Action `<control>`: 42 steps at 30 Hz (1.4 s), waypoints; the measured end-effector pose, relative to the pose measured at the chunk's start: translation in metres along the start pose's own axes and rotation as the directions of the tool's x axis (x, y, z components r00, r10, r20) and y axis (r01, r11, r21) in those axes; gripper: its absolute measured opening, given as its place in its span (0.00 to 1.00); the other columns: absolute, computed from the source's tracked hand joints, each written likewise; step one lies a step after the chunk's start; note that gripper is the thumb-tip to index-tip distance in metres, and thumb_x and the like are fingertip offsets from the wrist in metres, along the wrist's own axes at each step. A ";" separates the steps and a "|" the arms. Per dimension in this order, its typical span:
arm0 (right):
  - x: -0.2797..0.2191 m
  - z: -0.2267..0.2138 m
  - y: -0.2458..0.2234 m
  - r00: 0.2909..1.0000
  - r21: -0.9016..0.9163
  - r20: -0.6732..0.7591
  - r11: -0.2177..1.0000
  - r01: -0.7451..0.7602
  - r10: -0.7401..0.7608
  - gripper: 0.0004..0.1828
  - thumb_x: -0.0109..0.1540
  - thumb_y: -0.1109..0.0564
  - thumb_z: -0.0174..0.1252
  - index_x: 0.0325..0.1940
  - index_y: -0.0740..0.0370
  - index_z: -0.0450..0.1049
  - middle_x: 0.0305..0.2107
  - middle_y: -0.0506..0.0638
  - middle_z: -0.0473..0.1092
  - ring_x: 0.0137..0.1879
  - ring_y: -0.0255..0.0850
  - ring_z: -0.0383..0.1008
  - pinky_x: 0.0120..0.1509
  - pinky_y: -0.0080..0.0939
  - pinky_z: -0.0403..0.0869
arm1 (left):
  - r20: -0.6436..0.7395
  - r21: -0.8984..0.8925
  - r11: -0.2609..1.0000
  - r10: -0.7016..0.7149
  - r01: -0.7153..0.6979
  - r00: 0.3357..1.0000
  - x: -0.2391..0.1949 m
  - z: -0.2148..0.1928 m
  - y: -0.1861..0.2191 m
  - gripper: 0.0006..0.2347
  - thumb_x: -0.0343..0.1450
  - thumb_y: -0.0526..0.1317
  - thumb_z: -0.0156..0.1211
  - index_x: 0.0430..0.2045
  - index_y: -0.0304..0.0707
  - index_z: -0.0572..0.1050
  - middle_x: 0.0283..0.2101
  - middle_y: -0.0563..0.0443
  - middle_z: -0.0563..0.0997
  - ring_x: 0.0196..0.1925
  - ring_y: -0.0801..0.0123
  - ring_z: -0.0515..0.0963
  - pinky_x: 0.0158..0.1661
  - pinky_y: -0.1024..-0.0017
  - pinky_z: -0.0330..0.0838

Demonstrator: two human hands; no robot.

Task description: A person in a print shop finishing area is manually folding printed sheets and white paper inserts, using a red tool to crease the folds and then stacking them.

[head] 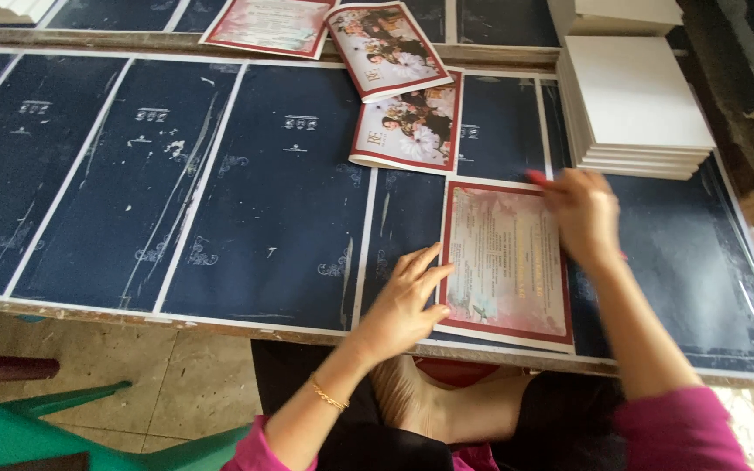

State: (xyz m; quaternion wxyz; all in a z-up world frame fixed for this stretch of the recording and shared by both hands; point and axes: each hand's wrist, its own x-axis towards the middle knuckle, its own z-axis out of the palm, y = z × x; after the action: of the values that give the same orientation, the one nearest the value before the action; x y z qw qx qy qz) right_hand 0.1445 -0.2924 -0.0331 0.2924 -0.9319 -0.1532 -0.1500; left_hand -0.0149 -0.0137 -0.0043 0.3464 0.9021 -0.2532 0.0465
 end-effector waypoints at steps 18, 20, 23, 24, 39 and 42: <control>0.013 0.056 -0.106 0.993 -0.361 -0.115 0.932 -0.010 -0.034 0.15 0.61 0.48 0.59 0.49 0.50 0.67 0.42 0.50 0.61 0.32 0.59 0.76 0.38 0.58 0.78 | -0.226 -0.648 0.626 -0.702 0.434 0.675 -0.006 -0.017 -0.019 0.10 0.64 0.39 0.66 0.36 0.35 0.77 0.28 0.42 0.79 0.27 0.60 0.80 0.27 0.72 0.71; 0.040 0.071 -0.139 0.983 -0.419 -0.120 0.905 0.075 -0.137 0.13 0.64 0.42 0.57 0.42 0.51 0.69 0.40 0.48 0.66 0.25 0.57 0.77 0.29 0.54 0.77 | -0.437 -0.391 0.655 -0.750 0.647 0.496 -0.037 -0.073 -0.049 0.10 0.62 0.36 0.67 0.34 0.37 0.76 0.28 0.35 0.82 0.30 0.43 0.83 0.25 0.59 0.73; 0.078 0.119 -0.180 0.879 -0.383 -0.253 0.876 0.292 -0.403 0.21 0.56 0.35 0.64 0.44 0.49 0.76 0.44 0.58 0.69 0.25 0.56 0.78 0.26 0.53 0.77 | -0.507 -0.163 0.616 -0.723 0.771 0.470 -0.085 -0.129 -0.123 0.25 0.64 0.41 0.64 0.57 0.50 0.66 0.45 0.34 0.81 0.46 0.37 0.80 0.44 0.45 0.74; 0.090 0.147 -0.186 0.879 -0.384 -0.261 0.879 0.285 -0.399 0.21 0.56 0.35 0.64 0.44 0.49 0.76 0.44 0.58 0.69 0.25 0.56 0.78 0.26 0.53 0.77 | -0.509 -0.157 0.622 -0.717 0.767 0.477 -0.083 -0.142 -0.128 0.25 0.64 0.41 0.64 0.57 0.50 0.66 0.45 0.34 0.81 0.46 0.37 0.80 0.44 0.45 0.74; 0.000 -0.059 -0.219 0.901 0.114 0.426 0.984 -0.134 0.074 0.13 0.55 0.59 0.60 0.41 0.69 0.77 0.21 0.66 0.75 0.27 0.60 0.78 0.31 0.53 0.72 | -0.174 -0.542 0.729 -0.584 0.418 0.793 -0.035 -0.083 -0.002 0.24 0.71 0.45 0.56 0.63 0.38 0.65 0.53 0.34 0.77 0.57 0.49 0.77 0.57 0.54 0.69; -0.040 -0.110 -0.203 0.846 0.360 0.345 0.775 -0.519 0.407 0.17 0.60 0.63 0.53 0.53 0.61 0.75 0.32 0.53 0.80 0.17 0.35 0.57 0.18 0.36 0.55 | 0.145 -0.793 0.417 -0.578 0.444 0.803 -0.027 -0.056 0.015 0.31 0.70 0.52 0.48 0.69 0.44 0.52 0.66 0.31 0.66 0.62 0.47 0.74 0.60 0.56 0.70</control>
State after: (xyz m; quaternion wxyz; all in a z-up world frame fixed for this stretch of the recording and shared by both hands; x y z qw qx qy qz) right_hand 0.0115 -0.2067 0.1393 0.5018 -0.8608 0.0176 0.0832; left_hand -0.0407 0.0250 0.0397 0.7256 0.6757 0.0681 -0.1112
